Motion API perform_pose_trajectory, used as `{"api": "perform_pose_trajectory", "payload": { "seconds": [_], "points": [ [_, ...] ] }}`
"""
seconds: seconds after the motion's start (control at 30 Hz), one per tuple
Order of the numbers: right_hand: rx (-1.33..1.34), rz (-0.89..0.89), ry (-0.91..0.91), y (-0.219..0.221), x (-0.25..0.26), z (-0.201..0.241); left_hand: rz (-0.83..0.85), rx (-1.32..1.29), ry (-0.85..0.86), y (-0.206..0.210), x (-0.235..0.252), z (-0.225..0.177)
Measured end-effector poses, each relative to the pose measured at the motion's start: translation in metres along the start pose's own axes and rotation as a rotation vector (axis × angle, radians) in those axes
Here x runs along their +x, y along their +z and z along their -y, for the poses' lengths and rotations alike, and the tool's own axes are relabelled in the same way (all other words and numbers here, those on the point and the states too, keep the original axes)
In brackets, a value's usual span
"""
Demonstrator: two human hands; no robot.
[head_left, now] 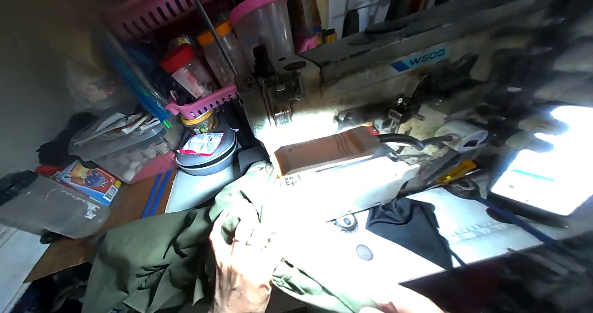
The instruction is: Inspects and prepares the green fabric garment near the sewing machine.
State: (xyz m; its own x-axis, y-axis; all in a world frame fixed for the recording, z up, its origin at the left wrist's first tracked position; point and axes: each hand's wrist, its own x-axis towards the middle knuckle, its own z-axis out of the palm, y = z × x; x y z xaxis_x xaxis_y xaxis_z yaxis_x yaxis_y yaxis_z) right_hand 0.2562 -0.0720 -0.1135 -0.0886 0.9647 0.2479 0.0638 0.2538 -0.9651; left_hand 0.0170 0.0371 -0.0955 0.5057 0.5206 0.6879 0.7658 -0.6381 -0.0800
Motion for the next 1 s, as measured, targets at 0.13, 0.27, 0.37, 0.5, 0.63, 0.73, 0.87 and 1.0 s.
{"api": "perform_pose_trajectory", "payload": {
  "seconds": [0.13,0.27,0.37,0.5,0.63,0.73,0.87,1.0],
  "points": [
    [-0.043,-0.028,0.063,0.004,0.015,0.003,0.001,-0.018,0.055,0.004,0.009,0.014],
    [-0.08,0.004,-0.037,-0.002,0.014,0.003,0.047,-0.045,0.157,-0.012,0.004,0.013],
    [-0.17,0.04,-0.064,-0.005,0.012,0.004,0.063,0.016,0.118,-0.019,0.0,0.01],
    [-0.197,-0.004,-0.011,0.0,0.018,0.003,0.013,0.074,0.104,-0.01,0.004,0.016],
    [-0.269,-0.034,0.102,0.005,0.033,-0.001,0.062,0.103,0.08,-0.002,0.017,0.025],
    [-0.274,-0.041,0.159,0.009,0.051,-0.011,0.176,0.125,0.052,0.001,0.031,0.037],
    [-0.243,-0.069,0.049,0.011,0.081,-0.031,0.606,0.089,0.036,-0.028,0.07,0.057],
    [-0.275,0.033,0.035,0.004,0.093,-0.014,0.475,-0.098,0.152,-0.082,0.1,0.062]
  ]
}}
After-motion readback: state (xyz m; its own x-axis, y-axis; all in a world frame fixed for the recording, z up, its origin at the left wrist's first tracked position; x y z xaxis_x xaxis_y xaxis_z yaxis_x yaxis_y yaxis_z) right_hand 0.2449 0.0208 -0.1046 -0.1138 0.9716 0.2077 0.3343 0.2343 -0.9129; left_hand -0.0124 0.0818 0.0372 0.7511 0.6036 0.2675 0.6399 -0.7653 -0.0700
